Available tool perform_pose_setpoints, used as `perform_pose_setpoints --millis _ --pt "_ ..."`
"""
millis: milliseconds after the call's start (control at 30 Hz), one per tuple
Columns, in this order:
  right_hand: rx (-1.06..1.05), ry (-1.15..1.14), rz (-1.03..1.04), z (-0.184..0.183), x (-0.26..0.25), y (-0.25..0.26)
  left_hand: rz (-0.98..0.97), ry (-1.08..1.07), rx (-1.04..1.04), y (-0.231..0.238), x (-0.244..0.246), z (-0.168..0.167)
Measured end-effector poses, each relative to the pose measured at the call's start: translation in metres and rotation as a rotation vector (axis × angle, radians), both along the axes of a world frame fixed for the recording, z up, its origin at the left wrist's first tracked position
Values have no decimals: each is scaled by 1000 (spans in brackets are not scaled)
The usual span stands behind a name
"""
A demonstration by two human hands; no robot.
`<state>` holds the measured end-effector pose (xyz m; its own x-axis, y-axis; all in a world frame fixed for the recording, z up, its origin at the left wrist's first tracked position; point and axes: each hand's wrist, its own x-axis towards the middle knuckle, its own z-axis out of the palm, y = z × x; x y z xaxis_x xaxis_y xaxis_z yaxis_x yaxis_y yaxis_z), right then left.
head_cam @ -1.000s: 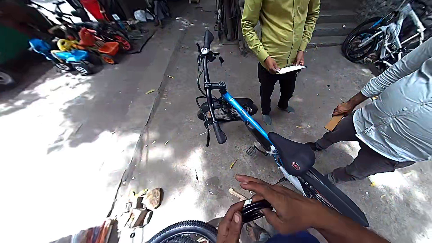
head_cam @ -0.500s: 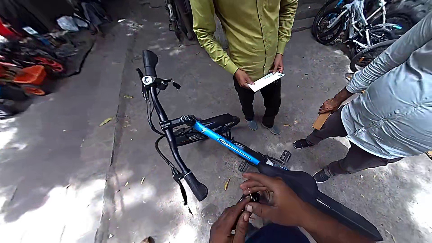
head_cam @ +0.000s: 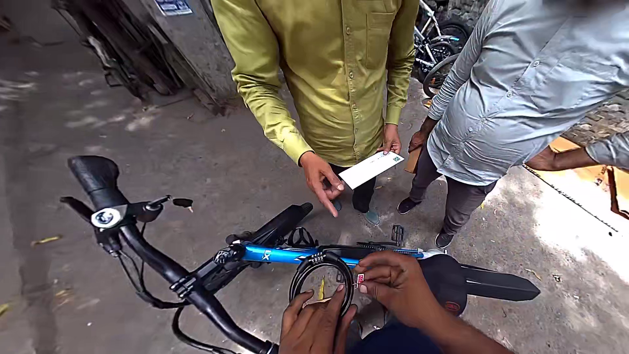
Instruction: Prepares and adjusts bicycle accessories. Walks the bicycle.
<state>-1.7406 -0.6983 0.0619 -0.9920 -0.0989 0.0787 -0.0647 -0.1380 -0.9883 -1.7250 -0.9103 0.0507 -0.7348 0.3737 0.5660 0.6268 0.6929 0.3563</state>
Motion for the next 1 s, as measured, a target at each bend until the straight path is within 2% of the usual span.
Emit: perform_pose_setpoints --millis 233,367,467,633,867,1000 --pt "-320 -325 143 6 -24 -10 -99 -17 -53 -26 -35 22" --pt "-404 -367 202 5 -31 2 -89 -17 -74 -17 -37 24" --pt "-420 -338 156 5 -33 9 -32 -19 -48 -1 -32 18" --pt "-314 -216 91 2 -32 22 75 -54 87 32 -15 -1" --pt "10 -152 184 14 -42 50 71 -80 106 59 -5 -16" --pt "27 -129 214 19 -49 54 90 -53 170 69 -6 -22"
